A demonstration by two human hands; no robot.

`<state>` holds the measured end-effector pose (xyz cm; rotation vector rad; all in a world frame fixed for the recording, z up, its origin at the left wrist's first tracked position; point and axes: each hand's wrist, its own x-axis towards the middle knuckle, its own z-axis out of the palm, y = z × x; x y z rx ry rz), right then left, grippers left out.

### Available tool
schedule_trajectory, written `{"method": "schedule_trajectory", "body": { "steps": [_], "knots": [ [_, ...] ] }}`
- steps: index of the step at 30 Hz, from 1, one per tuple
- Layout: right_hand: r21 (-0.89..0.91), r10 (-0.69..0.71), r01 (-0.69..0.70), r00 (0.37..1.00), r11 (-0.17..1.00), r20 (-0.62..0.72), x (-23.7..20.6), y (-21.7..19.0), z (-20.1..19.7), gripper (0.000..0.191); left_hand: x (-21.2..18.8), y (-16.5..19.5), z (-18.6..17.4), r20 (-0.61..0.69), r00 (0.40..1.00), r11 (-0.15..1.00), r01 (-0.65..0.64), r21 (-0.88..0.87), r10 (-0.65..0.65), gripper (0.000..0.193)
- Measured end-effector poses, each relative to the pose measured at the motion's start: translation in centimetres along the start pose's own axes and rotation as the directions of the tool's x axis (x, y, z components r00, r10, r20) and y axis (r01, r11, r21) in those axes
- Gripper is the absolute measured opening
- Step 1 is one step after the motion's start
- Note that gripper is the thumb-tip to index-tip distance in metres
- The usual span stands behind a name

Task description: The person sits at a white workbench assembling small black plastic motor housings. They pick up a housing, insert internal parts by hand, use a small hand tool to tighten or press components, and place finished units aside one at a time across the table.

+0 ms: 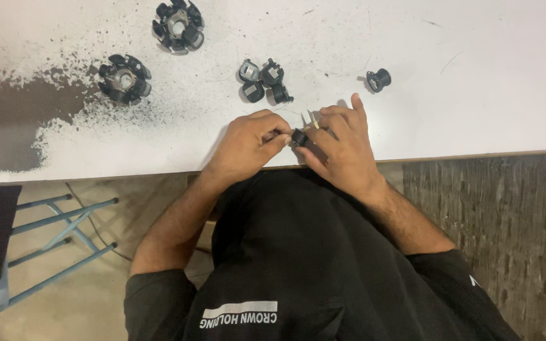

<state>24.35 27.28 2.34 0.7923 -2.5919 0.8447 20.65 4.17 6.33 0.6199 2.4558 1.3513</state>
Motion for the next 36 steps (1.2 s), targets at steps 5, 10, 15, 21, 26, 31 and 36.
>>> {"method": "schedule_trajectory", "body": {
  "steps": [5,10,15,21,26,31,36],
  "knots": [
    [0.023,0.062,-0.062,0.998,0.998,0.002,0.2,0.0,0.1,0.036,-0.7,-0.9,0.9,-0.072,0.991,0.990,0.109,-0.092,-0.116,0.008],
    [0.007,0.088,-0.088,0.996,0.996,0.020,0.8,-0.5,0.5,0.037,-1.2,-2.1,1.4,-0.105,0.985,0.974,0.111,-0.196,-0.134,0.007],
    [0.048,0.093,-0.088,0.989,0.995,-0.116,0.2,-1.0,1.2,0.031,-1.4,-2.6,2.1,-0.238,0.971,0.986,-0.057,-0.155,0.019,0.010],
    [0.302,0.063,0.010,0.971,0.953,-0.231,-1.1,-1.9,3.7,0.028,-1.1,-3.1,3.0,-0.270,0.962,0.992,-0.080,-0.100,0.050,0.012],
    [0.251,0.049,0.015,0.968,0.968,-0.244,-1.3,-2.0,4.6,0.029,-1.0,-3.3,3.5,-0.339,0.936,0.993,-0.113,-0.042,0.092,0.014],
    [0.238,0.055,0.008,0.965,0.971,-0.255,-1.0,-2.3,4.6,0.030,-1.0,-3.2,3.6,-0.332,0.941,0.996,-0.078,-0.046,0.058,0.013],
    [0.219,0.041,0.014,0.968,0.976,-0.247,-0.6,-2.5,4.2,0.031,-1.0,-3.3,3.6,-0.343,0.937,0.997,-0.075,-0.020,0.064,0.013]
  ]
}}
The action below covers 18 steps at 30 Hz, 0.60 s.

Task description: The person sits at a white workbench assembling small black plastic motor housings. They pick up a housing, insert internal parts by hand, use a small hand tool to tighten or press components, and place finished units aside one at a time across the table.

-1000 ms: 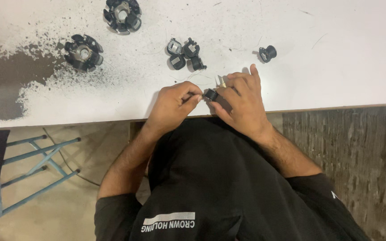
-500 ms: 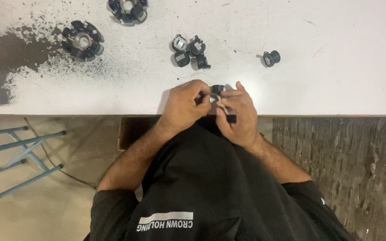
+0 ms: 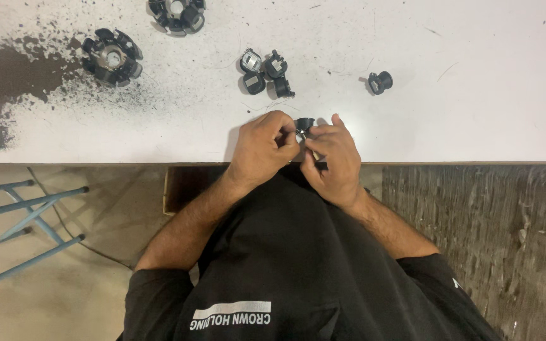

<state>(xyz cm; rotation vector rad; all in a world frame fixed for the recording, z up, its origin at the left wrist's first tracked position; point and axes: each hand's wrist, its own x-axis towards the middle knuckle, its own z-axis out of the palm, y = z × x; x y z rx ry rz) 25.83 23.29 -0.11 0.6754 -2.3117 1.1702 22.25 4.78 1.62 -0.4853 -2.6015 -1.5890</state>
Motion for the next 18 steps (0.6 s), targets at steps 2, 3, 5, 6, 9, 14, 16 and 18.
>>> {"method": "schedule_trajectory", "body": {
  "steps": [2,3,5,6,9,14,16,18],
  "knots": [
    [-0.013,-0.001,0.001,1.000,1.000,0.013,0.2,-0.1,-0.1,0.032,0.0,-0.2,0.1,0.013,1.000,1.000,-0.004,-0.024,0.005,0.013],
    [-0.019,-0.001,0.001,1.000,1.000,0.017,0.2,-0.1,-0.1,0.033,0.0,-0.2,0.1,0.019,1.000,0.999,-0.008,-0.036,0.008,0.013],
    [-0.039,0.001,0.000,1.000,0.999,0.028,0.4,-0.1,-0.3,0.033,0.0,-0.2,0.3,0.060,0.998,0.998,-0.003,-0.059,0.007,0.014],
    [-0.051,0.001,0.001,0.999,0.999,0.034,0.6,-0.1,-0.5,0.032,0.0,-0.2,0.3,0.077,0.997,0.998,0.000,-0.069,0.006,0.014],
    [-0.133,0.034,-0.032,0.999,0.991,0.015,1.1,0.6,-1.6,0.029,0.1,0.3,0.1,0.017,0.994,0.993,-0.106,0.054,0.105,0.015],
    [-0.134,0.050,-0.069,0.989,0.989,-0.143,0.8,1.5,-3.6,0.024,2.2,0.2,-1.7,-0.122,0.967,0.871,-0.142,0.470,0.223,0.040],
    [-0.125,0.025,-0.039,0.993,0.991,-0.117,0.5,1.4,-3.5,0.023,2.9,0.4,-1.6,-0.095,0.975,0.834,-0.119,0.539,0.200,0.045],
    [-0.157,0.034,-0.045,0.997,0.987,-0.067,0.3,1.1,-3.6,0.025,3.8,1.0,-0.8,-0.023,0.991,0.789,-0.093,0.607,0.135,0.043]
  ]
}}
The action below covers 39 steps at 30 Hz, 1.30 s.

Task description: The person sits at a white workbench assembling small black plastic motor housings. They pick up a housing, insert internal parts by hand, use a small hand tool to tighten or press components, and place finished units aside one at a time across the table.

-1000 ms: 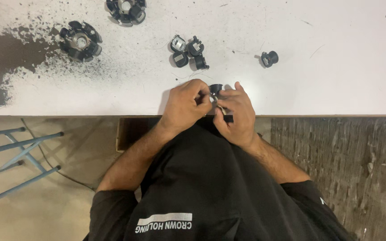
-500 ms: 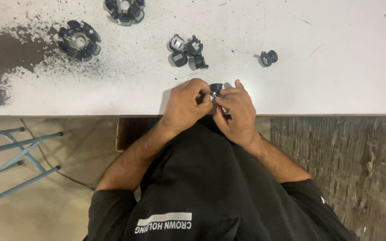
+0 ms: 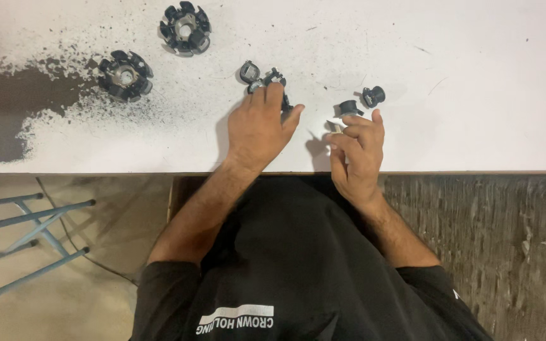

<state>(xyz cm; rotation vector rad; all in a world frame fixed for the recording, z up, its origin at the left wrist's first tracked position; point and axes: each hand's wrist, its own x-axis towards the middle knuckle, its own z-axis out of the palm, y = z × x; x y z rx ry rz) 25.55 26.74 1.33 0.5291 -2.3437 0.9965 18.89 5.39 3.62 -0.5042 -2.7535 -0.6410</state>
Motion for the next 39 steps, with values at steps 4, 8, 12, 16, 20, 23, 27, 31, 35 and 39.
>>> {"method": "schedule_trajectory", "body": {
  "steps": [4,8,12,16,20,23,27,31,35,39],
  "knots": [
    [-0.026,0.048,-0.046,0.997,0.999,0.065,0.3,-0.7,-1.0,0.027,0.5,1.7,-0.6,-0.024,0.992,0.992,-0.125,0.025,0.126,0.026],
    [-0.078,0.017,-0.003,0.984,0.997,0.176,1.4,-1.1,-1.8,0.027,-1.2,2.4,-2.8,0.178,0.941,0.950,-0.255,-0.182,0.287,0.041],
    [-0.057,-0.014,0.035,0.943,0.998,0.334,2.0,-0.7,-1.9,0.044,-2.5,3.0,-3.4,0.210,0.914,0.903,-0.265,-0.338,0.347,0.066],
    [-0.095,-0.011,0.050,0.925,0.994,0.380,1.8,-0.4,-1.8,0.039,-3.4,2.6,-3.6,0.170,0.927,0.885,-0.246,-0.394,0.333,0.066],
    [-0.071,-0.011,0.040,0.927,0.997,0.374,1.7,-0.5,-1.4,0.041,-4.3,1.6,-3.3,0.087,0.939,0.891,-0.284,-0.354,0.334,0.051],
    [-0.041,-0.013,0.030,0.929,0.999,0.369,1.8,-0.7,-1.0,0.045,-4.5,0.9,-2.8,0.070,0.935,0.900,-0.311,-0.304,0.347,0.044],
    [-0.062,0.000,0.023,0.940,0.998,0.342,1.8,-1.1,-0.4,0.041,-3.7,0.4,-2.9,0.137,0.921,0.920,-0.333,-0.207,0.364,0.031],
    [-0.112,0.004,0.030,0.957,0.993,0.290,1.6,-1.4,0.2,0.037,-3.1,0.4,-4.2,0.112,0.915,0.916,-0.368,-0.161,0.388,0.018],
    [-0.154,0.025,0.013,0.970,0.988,0.244,1.5,-1.4,0.6,0.037,-3.7,0.7,-4.8,0.079,0.905,0.903,-0.406,-0.140,0.419,0.020],
    [-0.186,0.063,-0.019,0.971,0.982,0.233,1.4,-1.2,0.8,0.037,-4.6,0.6,-4.1,0.054,0.933,0.934,-0.353,-0.057,0.356,0.015]
  ]
}}
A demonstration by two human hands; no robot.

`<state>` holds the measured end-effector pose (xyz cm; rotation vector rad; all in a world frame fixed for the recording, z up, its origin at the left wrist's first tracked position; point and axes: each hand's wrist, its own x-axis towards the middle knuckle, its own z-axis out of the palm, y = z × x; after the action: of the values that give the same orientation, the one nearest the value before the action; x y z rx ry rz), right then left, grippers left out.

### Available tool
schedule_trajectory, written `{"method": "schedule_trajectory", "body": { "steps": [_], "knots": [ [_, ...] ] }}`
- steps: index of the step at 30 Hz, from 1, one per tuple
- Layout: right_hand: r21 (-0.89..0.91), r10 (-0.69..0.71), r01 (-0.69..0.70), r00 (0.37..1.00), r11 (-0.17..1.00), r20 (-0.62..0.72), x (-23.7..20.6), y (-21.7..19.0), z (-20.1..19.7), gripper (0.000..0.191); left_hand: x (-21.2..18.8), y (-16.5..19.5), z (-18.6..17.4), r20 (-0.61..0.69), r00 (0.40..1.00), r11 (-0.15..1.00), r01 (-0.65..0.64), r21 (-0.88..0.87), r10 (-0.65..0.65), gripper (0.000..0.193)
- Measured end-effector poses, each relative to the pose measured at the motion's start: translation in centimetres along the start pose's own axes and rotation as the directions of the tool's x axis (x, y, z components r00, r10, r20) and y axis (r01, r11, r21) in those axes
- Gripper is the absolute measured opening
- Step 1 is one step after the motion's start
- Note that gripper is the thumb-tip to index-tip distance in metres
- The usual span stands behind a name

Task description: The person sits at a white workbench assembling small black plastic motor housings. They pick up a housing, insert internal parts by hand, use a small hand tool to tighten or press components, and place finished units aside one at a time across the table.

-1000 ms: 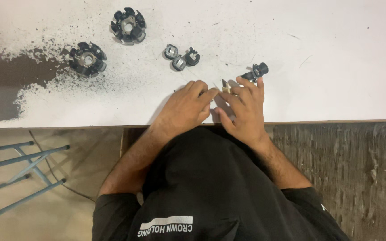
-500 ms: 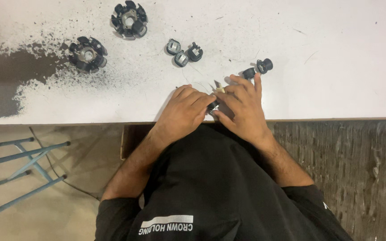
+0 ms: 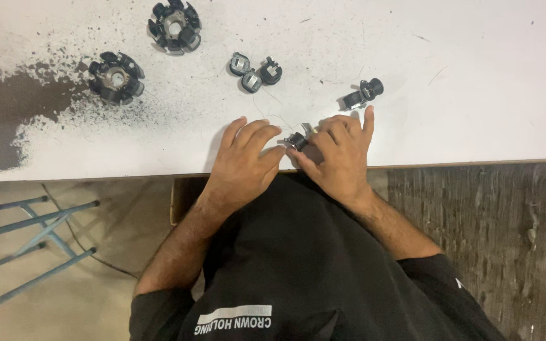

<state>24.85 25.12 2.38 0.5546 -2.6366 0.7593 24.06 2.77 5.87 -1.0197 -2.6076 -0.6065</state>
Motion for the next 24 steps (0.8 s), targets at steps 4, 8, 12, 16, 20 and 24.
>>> {"method": "schedule_trajectory", "body": {
  "steps": [4,8,12,16,20,24],
  "knots": [
    [-0.005,-0.008,0.008,1.000,1.000,0.005,-0.3,0.3,-0.1,0.042,-0.8,0.4,1.2,-0.011,0.997,0.997,0.081,-0.008,-0.081,0.019],
    [0.079,0.018,-0.013,0.998,0.997,-0.065,-1.1,0.6,-0.4,0.036,-1.5,0.9,1.9,-0.095,0.981,0.983,0.163,-0.088,-0.172,0.030],
    [0.190,0.007,0.021,0.990,0.982,-0.144,-2.2,0.9,0.2,0.022,-1.8,1.3,2.6,-0.151,0.965,0.974,0.197,-0.116,-0.213,0.043],
    [0.312,-0.099,0.139,0.985,0.940,-0.142,-2.6,0.9,1.2,0.030,-2.0,1.2,3.3,-0.158,0.960,0.971,0.215,-0.109,-0.230,0.046],
    [0.304,-0.119,0.143,0.988,0.942,-0.098,-2.3,0.5,1.6,0.031,-2.1,0.5,3.6,-0.163,0.959,0.972,0.224,-0.065,-0.232,0.037],
    [0.265,-0.098,0.121,0.990,0.957,-0.096,-1.7,-0.1,1.5,0.030,-1.7,0.0,3.9,-0.170,0.960,0.975,0.217,-0.053,-0.223,0.025]
  ]
}}
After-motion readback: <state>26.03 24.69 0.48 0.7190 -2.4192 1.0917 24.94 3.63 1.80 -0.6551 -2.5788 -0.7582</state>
